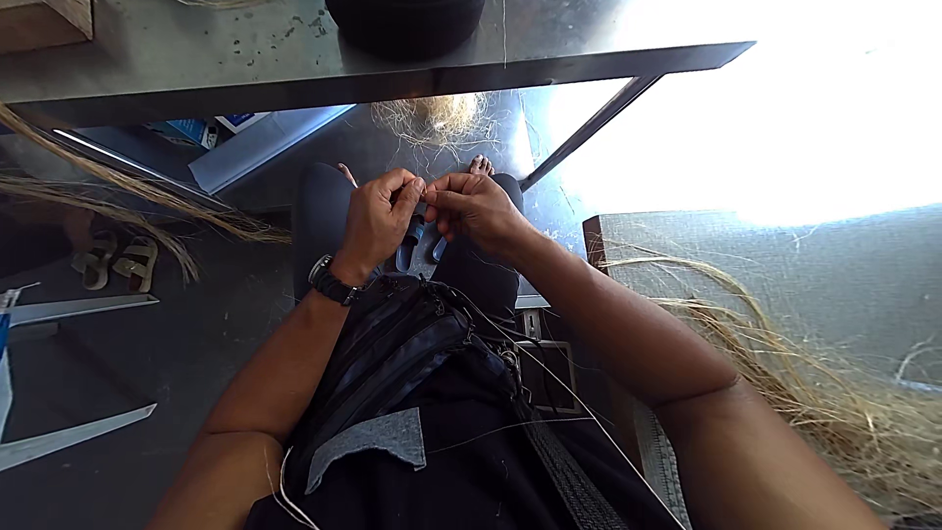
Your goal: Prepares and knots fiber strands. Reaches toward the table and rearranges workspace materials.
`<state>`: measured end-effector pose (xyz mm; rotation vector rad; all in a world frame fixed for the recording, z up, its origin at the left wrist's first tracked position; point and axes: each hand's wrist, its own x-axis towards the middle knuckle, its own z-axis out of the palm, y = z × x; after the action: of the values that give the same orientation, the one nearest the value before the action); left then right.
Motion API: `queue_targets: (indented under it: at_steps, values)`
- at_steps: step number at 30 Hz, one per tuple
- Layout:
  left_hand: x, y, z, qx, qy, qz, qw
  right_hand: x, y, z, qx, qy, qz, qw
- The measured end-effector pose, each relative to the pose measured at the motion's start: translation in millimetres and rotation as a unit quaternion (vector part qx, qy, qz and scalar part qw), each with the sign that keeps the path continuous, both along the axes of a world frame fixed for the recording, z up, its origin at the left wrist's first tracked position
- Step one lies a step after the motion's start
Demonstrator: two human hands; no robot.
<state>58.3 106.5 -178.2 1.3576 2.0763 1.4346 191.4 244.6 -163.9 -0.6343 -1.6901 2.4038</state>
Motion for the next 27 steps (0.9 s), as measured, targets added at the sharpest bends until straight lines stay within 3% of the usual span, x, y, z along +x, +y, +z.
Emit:
queue_targets:
  at_steps: [6,10,14,17,23,27]
  values:
    - [0,1,-3,0.026,-0.034,-0.008,0.999,0,0,3,0.042,-0.01,-0.007,0.999]
    - [-2,1,0,0.056,-0.153,-0.051,0.985,1,1,4,0.054,-0.024,-0.01,0.998]
    - [-6,-2,2,0.054,-0.371,-0.114,0.92,1,2,3,0.047,-0.014,-0.003,0.999]
    - [-9,-4,0,0.058,-0.476,-0.144,0.866,0,2,1,0.048,0.004,0.01,0.999]
    - [-9,-6,-2,0.073,-0.569,-0.175,0.8,0,2,-1,0.051,0.022,0.018,0.998]
    - [-10,-8,-6,0.082,-0.584,-0.222,0.776,1,5,0,0.039,0.036,0.006,0.999]
